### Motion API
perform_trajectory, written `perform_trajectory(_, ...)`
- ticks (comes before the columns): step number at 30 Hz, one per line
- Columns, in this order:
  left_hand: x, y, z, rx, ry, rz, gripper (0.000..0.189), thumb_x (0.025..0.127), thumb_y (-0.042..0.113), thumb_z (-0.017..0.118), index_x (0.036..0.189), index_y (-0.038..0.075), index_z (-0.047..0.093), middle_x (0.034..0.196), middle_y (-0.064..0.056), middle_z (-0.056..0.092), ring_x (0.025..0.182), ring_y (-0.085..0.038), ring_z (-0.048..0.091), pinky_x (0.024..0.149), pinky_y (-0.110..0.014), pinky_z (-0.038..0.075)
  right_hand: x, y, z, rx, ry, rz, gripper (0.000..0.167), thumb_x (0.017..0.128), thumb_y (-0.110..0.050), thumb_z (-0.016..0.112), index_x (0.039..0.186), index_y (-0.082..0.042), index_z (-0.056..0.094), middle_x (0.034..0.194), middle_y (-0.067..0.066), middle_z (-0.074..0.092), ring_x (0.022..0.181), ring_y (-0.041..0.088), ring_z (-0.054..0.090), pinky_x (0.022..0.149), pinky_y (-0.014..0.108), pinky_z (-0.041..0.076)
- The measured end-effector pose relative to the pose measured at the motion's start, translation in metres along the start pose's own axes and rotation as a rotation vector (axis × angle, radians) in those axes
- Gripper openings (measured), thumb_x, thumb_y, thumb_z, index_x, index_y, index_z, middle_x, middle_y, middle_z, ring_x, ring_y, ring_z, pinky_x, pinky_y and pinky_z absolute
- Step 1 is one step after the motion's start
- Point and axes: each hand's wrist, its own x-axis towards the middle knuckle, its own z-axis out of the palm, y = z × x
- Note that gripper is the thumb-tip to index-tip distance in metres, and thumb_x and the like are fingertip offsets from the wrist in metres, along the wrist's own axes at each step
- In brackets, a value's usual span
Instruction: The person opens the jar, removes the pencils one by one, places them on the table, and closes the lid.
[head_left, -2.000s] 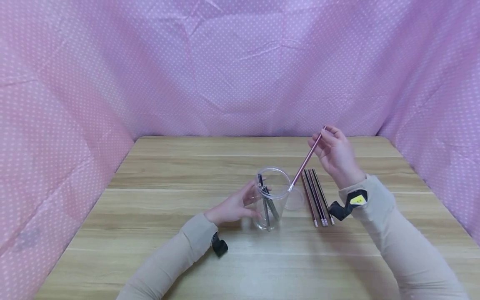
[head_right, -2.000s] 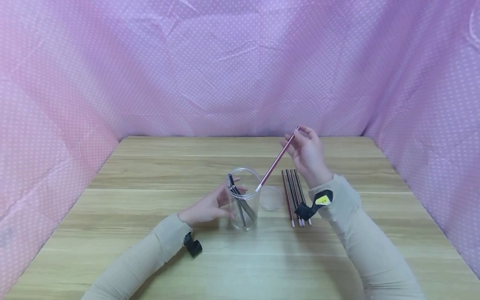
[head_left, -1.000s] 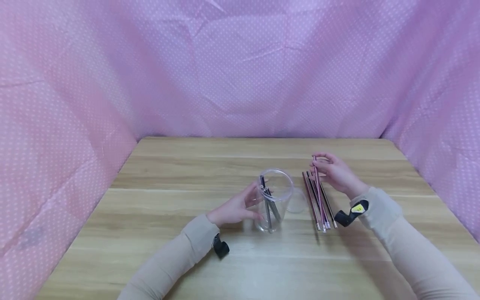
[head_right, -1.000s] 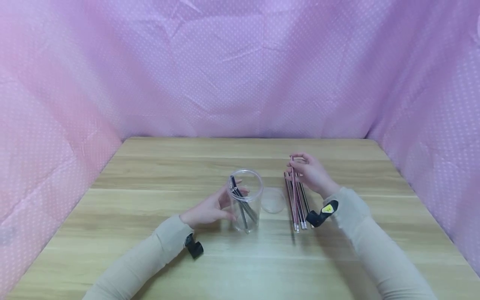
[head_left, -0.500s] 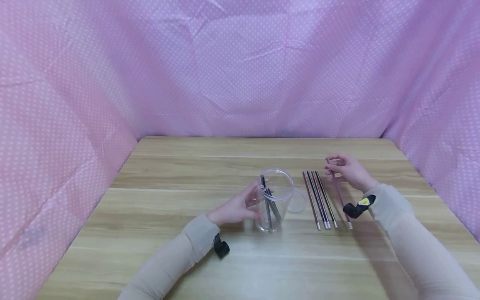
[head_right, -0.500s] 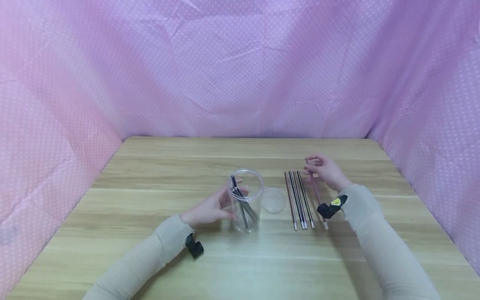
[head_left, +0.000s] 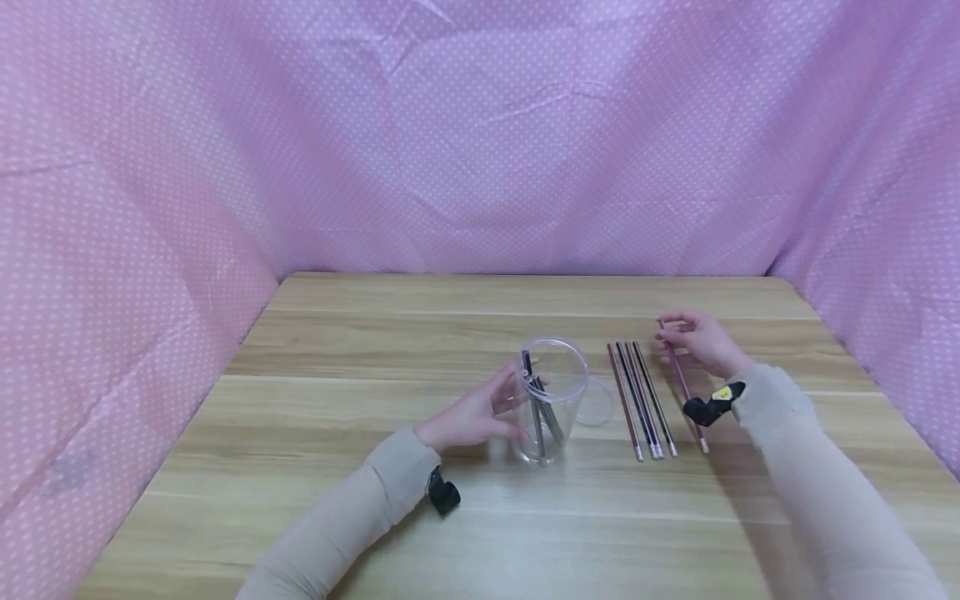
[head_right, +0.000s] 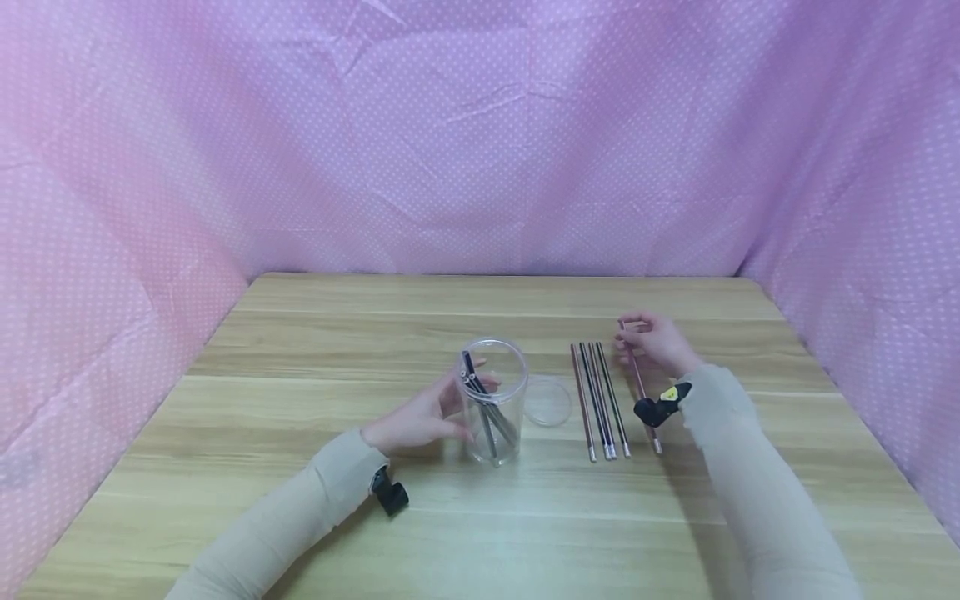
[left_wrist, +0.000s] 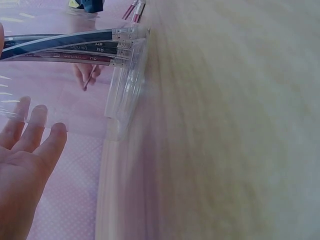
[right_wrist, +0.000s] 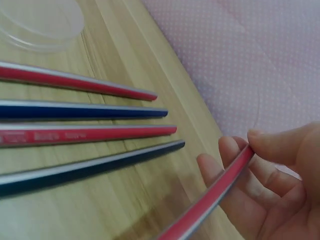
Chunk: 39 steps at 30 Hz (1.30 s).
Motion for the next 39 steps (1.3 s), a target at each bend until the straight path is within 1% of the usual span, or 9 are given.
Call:
perform_trajectory(7, 0.000, 0.001, 0.000, -0.010, -0.007, -0.003, 0.101, 0.077, -0.011, 0.065, 0.152, 0.025, 0.009, 0.153, -0.014, 0.030, 0.141, -0.028, 0.030, 0.116, -0.040, 0.028, 0.004, 0.006, -0.003, 0.026, -0.087, 0.011, 0.051, 0.096, 0.002, 0.042, 0.137, 0.017, 0.016, 0.092, -0.009, 0.062, 0.084, 0.004, 0.063, 0.078, 0.024, 0.058)
perform_trajectory(11, -0.001, 0.003, 0.000, -0.008, -0.004, -0.011, 0.101, 0.077, -0.012, 0.065, 0.152, 0.024, 0.009, 0.153, -0.013, 0.030, 0.141, -0.029, 0.030, 0.116, -0.039, 0.028, 0.005, 0.010, -0.005, 0.026, -0.098, 0.001, 0.052, 0.095, 0.004, 0.043, 0.137, 0.019, 0.015, 0.091, -0.011, 0.061, 0.083, 0.003, 0.062, 0.077, 0.023, 0.058)
perform_trajectory(15, 0.000, 0.003, 0.001, -0.006, -0.005, -0.001, 0.100, 0.077, -0.012, 0.065, 0.152, 0.022, 0.008, 0.153, -0.013, 0.031, 0.141, -0.029, 0.030, 0.116, -0.039, 0.029, 0.005, 0.011, -0.004, 0.000, -0.068, -0.019, 0.054, 0.095, 0.002, 0.047, 0.136, 0.020, 0.018, 0.089, -0.017, 0.062, 0.082, 0.000, 0.062, 0.074, 0.020, 0.057)
perform_trajectory(20, 0.001, 0.001, 0.001, -0.009, 0.002, -0.011, 0.101, 0.076, -0.012, 0.065, 0.152, 0.025, 0.010, 0.153, -0.011, 0.032, 0.140, -0.027, 0.031, 0.116, -0.038, 0.029, 0.007, 0.015, -0.003, -0.094, -0.003, -0.048, 0.053, 0.094, -0.004, 0.053, 0.135, 0.019, 0.027, 0.092, -0.021, 0.064, 0.081, -0.005, 0.061, 0.067, 0.015, 0.053)
perform_trajectory(23, 0.000, -0.001, 0.001, -0.012, 0.008, -0.011, 0.101, 0.076, -0.012, 0.065, 0.152, 0.026, 0.010, 0.153, -0.011, 0.032, 0.140, -0.027, 0.031, 0.116, -0.039, 0.030, 0.009, 0.017, -0.001, -0.148, 0.022, -0.050, 0.052, 0.094, -0.005, 0.054, 0.135, 0.017, 0.031, 0.099, -0.011, 0.067, 0.081, -0.006, 0.060, 0.067, 0.016, 0.053)
perform_trajectory(28, -0.002, -0.003, 0.001, -0.008, 0.007, -0.013, 0.102, 0.077, -0.011, 0.065, 0.152, 0.027, 0.009, 0.152, -0.010, 0.033, 0.140, -0.026, 0.031, 0.116, -0.037, 0.029, 0.011, 0.023, 0.003, -0.166, 0.035, 0.022, 0.053, 0.092, -0.004, 0.057, 0.136, 0.015, 0.034, 0.114, 0.013, 0.066, 0.082, -0.005, 0.060, 0.075, 0.017, 0.056)
perform_trajectory(32, -0.001, -0.005, 0.002, -0.018, -0.002, 0.008, 0.103, 0.077, -0.010, 0.066, 0.153, 0.026, 0.007, 0.152, -0.012, 0.033, 0.140, -0.027, 0.032, 0.116, -0.036, 0.028, 0.014, 0.028, 0.003, -0.131, 0.024, 0.012, 0.049, 0.089, -0.006, 0.062, 0.128, 0.015, 0.042, 0.100, 0.009, 0.068, 0.077, 0.000, 0.062, 0.071, 0.019, 0.057)
perform_trajectory(35, 0.000, -0.005, 0.001, -0.010, 0.000, 0.013, 0.104, 0.077, -0.009, 0.067, 0.153, 0.027, 0.005, 0.153, -0.014, 0.031, 0.140, -0.027, 0.032, 0.117, -0.035, 0.028, 0.015, 0.027, 0.004, -0.164, 0.034, -0.017, 0.045, 0.088, -0.007, 0.064, 0.122, 0.015, 0.046, 0.094, 0.008, 0.067, 0.074, 0.002, 0.062, 0.067, 0.019, 0.057)
perform_trajectory(39, 0.000, -0.004, -0.001, 0.008, -0.002, 0.003, 0.106, 0.077, -0.006, 0.069, 0.153, 0.028, 0.003, 0.153, -0.013, 0.030, 0.140, -0.027, 0.032, 0.116, -0.035, 0.028, 0.015, 0.022, 0.011, -0.267, 0.044, 0.020, 0.044, 0.089, -0.004, 0.061, 0.124, 0.016, 0.044, 0.103, 0.020, 0.064, 0.075, 0.002, 0.060, 0.070, 0.021, 0.057)
